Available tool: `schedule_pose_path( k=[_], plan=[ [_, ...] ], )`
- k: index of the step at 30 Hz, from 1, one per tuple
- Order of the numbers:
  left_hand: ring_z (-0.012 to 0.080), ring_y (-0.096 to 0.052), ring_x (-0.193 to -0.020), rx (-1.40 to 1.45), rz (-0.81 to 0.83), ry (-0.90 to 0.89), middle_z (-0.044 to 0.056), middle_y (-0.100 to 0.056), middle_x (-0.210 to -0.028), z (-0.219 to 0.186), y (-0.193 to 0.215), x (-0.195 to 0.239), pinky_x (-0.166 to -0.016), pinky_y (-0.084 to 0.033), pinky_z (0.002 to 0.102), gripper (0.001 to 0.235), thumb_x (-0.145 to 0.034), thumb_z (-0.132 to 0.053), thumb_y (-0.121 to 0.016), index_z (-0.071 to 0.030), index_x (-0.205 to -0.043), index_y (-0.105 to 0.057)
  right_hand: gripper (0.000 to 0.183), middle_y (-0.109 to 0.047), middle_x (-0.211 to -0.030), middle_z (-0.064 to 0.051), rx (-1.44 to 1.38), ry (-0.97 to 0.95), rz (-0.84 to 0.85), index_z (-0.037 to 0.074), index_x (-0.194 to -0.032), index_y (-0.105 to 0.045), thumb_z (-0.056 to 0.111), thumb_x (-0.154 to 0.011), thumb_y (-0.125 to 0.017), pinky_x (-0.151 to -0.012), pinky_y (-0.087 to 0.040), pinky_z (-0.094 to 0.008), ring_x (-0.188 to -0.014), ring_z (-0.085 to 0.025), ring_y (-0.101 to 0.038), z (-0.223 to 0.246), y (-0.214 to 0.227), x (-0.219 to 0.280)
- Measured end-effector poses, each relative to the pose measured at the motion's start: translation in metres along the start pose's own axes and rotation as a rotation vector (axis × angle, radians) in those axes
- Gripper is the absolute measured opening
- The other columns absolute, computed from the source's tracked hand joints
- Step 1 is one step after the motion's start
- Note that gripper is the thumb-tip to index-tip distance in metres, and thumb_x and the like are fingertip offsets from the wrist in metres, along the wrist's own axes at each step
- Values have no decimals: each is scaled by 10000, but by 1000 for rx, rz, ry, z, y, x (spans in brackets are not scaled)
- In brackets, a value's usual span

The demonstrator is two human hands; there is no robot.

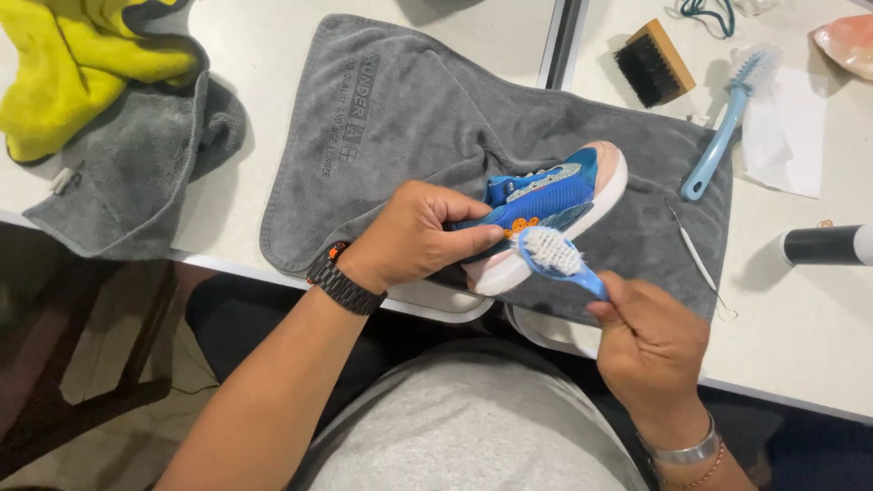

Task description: The person cleans a blue and white sneaker by applying cleaning solution and scrubbing the upper and sole with a blue brush. They wipe the shoe with a gray towel and continue scrubbing different sections, including the toe and side panels, using a smaller brush for detailed areas.

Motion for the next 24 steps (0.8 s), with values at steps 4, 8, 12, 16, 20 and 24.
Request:
schedule_pose_path(
  k=[4, 8, 12, 16, 20, 24],
  plan=[
    [18, -630, -589, 13, 6, -17, -20, -744, -691, -6, 0, 1, -518, -507, 169, 130, -914, -173, -743, -67, -932, -818, 201, -529, -672, 10, -7, 61, 278, 143, -972, -736, 16, -927, -586, -577, -397, -308, -571, -169, -475, 37, -17, -3],
    [50, -692, -565, 89, 70, 4, 24, -744, -628, -13, -6, 4, -548, -531, 156, 178, -945, -145, -706, -57, -803, -768, 230, -675, -814, -26, 116, 88, 167, 122, -1021, -742, -39, -886, -648, -675, -473, -321, -690, -210, -613, 31, -6, -12],
    [18, -611, -566, 33, 45, -2, -14, -727, -641, -10, -3, 3, -528, -494, 162, 172, -933, -160, -724, -74, -800, -792, 220, -561, -698, -12, 22, 143, 275, 115, -990, -715, -44, -921, -580, -612, -421, -314, -600, -203, -503, 52, -13, -11],
    [105, -706, -561, 168, 66, 20, 44, -731, -656, -9, -7, 5, -561, -607, 199, 142, -929, -105, -719, -11, -844, -783, 176, -624, -719, -17, 150, 39, 118, 103, -959, -767, -43, -884, -704, -620, -441, -313, -618, -188, -551, 18, 7, -12],
    [109, -709, -549, 157, 75, 26, 56, -732, -645, -11, -9, 0, -540, -608, 201, 144, -926, -99, -720, -3, -836, -780, 181, -615, -738, -14, 6, 50, 209, 108, -978, -734, -16, -895, -631, -627, -444, -304, -616, -178, -555, 22, 1, -12],
    [16, -648, -681, 55, 20, 5, -4, -774, -779, 4, -3, -3, -609, -552, 157, 139, -914, -145, -750, -44, -975, -824, 190, -591, -684, -4, 71, -1, 84, 58, -1020, -781, -58, -906, -684, -568, -390, -287, -586, -149, -500, -10, 16, -20]
  ],
)
Point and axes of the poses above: each hand's wrist, its own x-axis away from the middle knuckle, its own y-axis out of the back of the hand, z = x × y, the point moved 10 cm from there along -x, towards the middle knuckle
